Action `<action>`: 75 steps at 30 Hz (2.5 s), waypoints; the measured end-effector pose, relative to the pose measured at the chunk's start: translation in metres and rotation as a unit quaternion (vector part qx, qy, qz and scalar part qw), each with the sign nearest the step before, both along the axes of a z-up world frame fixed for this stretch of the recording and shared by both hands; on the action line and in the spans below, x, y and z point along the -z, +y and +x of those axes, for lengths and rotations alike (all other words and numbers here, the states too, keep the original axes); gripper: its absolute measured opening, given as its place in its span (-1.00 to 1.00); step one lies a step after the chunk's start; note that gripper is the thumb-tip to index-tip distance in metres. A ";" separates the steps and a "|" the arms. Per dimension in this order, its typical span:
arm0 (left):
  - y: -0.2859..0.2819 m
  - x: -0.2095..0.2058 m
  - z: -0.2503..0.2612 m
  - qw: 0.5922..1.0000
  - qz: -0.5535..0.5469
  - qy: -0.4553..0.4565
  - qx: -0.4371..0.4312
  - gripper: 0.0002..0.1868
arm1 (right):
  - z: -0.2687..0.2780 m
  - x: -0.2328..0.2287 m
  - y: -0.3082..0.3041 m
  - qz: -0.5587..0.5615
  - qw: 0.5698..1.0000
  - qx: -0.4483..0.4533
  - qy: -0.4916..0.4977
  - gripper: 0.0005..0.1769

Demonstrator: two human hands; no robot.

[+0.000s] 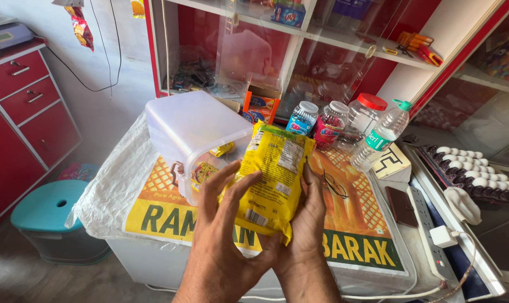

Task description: The person takes packets of instant noodles from a plastic container on a counter and places them onto a glass display shelf. The person handles the packets one by one, arranging them in rows on the shelf.

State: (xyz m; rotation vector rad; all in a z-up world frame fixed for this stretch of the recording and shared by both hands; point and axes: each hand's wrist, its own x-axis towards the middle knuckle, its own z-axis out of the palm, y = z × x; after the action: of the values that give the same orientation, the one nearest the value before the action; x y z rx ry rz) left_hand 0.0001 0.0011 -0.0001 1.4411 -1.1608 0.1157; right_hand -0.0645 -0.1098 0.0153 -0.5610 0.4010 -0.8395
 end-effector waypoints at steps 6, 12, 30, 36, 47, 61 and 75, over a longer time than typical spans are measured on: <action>0.004 0.000 0.005 0.999 -0.006 -0.028 -0.027 -0.09 | 0.009 0.003 0.005 0.019 0.996 -0.062 -0.069 -0.48; -0.004 -0.006 0.010 0.997 0.041 -0.005 -0.070 -0.24 | 0.014 0.001 0.008 0.031 0.998 -0.036 0.047 -0.50; -0.018 -0.008 0.020 0.993 0.090 0.020 -0.078 -0.05 | 0.017 0.002 -0.002 0.014 0.995 -0.081 0.064 -0.49; -0.018 -0.005 0.031 0.991 0.085 -0.074 -0.071 0.10 | 0.024 0.011 -0.005 0.034 0.994 -0.098 0.038 -0.46; -0.018 -0.005 0.041 0.987 0.152 0.028 -0.047 -0.04 | 0.030 0.015 -0.013 0.023 0.991 -0.106 0.071 -0.47; -0.022 0.006 0.066 0.984 0.166 0.067 -0.021 -0.03 | 0.043 0.025 -0.018 0.014 0.991 -0.095 0.090 -0.53; -0.022 0.026 0.069 0.992 0.127 -0.015 0.006 0.38 | 0.040 0.019 -0.016 0.016 0.989 -0.093 0.118 -0.56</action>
State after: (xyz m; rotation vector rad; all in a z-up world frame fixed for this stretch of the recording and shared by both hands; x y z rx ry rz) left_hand 0.0693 -0.0213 -0.0260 1.6589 -1.2416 -0.0202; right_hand -0.0250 -0.1255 -0.0035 -0.6597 0.5681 -0.5881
